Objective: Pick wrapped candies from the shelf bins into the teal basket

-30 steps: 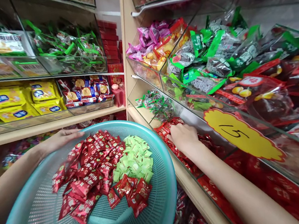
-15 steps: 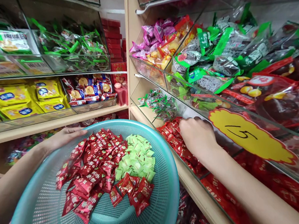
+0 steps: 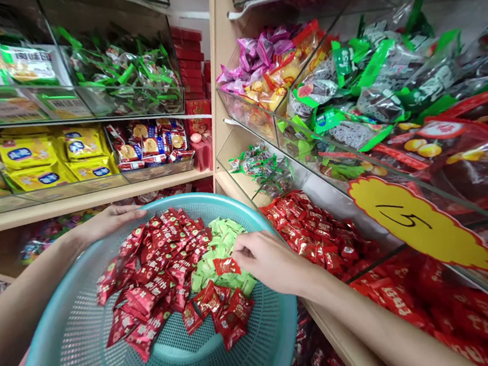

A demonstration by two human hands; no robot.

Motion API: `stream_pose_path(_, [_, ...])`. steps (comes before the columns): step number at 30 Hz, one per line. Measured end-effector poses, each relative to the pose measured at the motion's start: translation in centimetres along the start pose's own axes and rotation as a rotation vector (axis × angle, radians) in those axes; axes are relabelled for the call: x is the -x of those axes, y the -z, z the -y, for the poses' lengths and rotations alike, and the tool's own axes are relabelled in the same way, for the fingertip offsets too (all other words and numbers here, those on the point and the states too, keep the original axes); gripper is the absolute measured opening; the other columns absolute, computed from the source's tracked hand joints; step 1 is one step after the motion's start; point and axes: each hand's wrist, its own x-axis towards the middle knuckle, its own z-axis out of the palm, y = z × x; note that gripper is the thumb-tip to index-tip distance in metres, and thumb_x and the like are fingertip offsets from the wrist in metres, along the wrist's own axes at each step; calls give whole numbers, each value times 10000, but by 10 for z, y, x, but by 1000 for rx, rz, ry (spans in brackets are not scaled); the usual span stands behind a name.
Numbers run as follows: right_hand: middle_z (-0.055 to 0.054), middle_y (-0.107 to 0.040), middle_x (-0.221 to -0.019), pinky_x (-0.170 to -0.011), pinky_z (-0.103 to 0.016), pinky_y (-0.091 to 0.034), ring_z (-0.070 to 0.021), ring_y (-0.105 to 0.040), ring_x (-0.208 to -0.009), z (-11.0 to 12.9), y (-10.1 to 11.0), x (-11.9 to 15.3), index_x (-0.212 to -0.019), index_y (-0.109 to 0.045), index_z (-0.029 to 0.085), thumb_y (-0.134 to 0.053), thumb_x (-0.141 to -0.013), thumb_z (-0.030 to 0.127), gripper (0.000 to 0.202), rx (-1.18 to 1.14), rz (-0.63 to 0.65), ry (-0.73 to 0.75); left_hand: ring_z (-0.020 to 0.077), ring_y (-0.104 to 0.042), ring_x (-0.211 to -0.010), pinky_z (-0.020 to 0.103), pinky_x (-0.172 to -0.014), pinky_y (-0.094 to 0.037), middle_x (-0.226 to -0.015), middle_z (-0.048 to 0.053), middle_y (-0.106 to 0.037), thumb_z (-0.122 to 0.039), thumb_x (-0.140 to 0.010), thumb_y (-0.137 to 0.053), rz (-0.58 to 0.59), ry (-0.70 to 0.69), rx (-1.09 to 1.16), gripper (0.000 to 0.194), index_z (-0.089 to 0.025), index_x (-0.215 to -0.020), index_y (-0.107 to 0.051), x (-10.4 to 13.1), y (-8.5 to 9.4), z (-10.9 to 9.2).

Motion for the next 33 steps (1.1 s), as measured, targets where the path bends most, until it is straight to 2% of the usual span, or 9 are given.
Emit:
stream_pose_path(6, [29,-490,-542,-508,-226,-225,-68,-381,-523,4,-32,-9,-581,-512,158,-428,-760,178,199,65,162,-16,148,-619,-635,261,-625,-481,-801,20,-724,-539,-559,-660,3,-5,-2,507,-214,-949,-673,0,0,0])
stream_pose_path(10, [24,-511,-547,-499,-222,-225,-65,-382,-516,7,-46,-16,-590,-546,149,-425,-737,171,191,25,206,-54,159,-620,-657,276,-651,-480,-815,16,-723,-528,-559,-667,1,-4,14,498,-212,-943,-675,-4,2,5])
stream_pose_path(15, [27,-472,-510,-487,-223,-215,-67,-360,-510,0,-53,-16,-549,-525,147,-426,-742,182,220,67,168,-101,159,-621,-649,282,-655,-480,-806,18,-723,-531,-557,-667,-5,0,18,494,-214,-936,-677,-4,2,4])
stream_pose_path(18, [23,-464,-505,-482,-226,-215,-71,-361,-504,-3,-52,-9,-536,-520,156,-419,-754,190,243,178,159,-138,159,-622,-656,282,-660,-479,-818,22,-723,-526,-552,-672,-2,17,29,520,-205,-961,-669,-2,0,2])
stream_pose_path(22, [-38,-577,-642,-519,-249,-269,-116,-483,-594,5,-49,0,-651,-607,152,-433,-778,191,219,467,124,-199,157,-618,-647,280,-656,-477,-819,30,-722,-521,-551,-674,2,16,31,552,-184,-988,-659,0,-1,0])
stream_pose_path(25, [-73,-620,-743,-578,-267,-342,-164,-551,-712,20,-53,-3,-762,-644,145,-468,-786,210,189,536,119,-116,150,-615,-643,272,-654,-476,-822,27,-722,-518,-557,-672,1,10,23,533,-183,-971,-664,0,0,0])
stream_pose_path(27, [-75,-631,-746,-582,-269,-369,-176,-570,-723,34,-60,-9,-766,-653,145,-508,-775,251,180,512,175,-68,148,-615,-644,268,-657,-476,-822,23,-722,-517,-553,-675,-11,8,12,516,-187,-950,-672,-1,0,1])
stream_pose_path(30, [-67,-641,-707,-556,-267,-387,-183,-587,-684,53,-77,-24,-727,-663,148,-564,-748,343,220,483,324,-34,159,-620,-669,277,-673,-479,-839,23,-721,-516,-540,-684,-13,0,27,520,-189,-944,-676,-2,0,2])
stream_pose_path(33, [-63,-645,-678,-572,-273,-413,-189,-596,-681,61,-99,-38,-699,-667,144,-604,-715,408,271,492,432,-17,157,-620,-671,268,-667,-477,-835,15,-721,-517,-547,-681,0,-9,34,509,-193,-940,-677,-4,1,4])
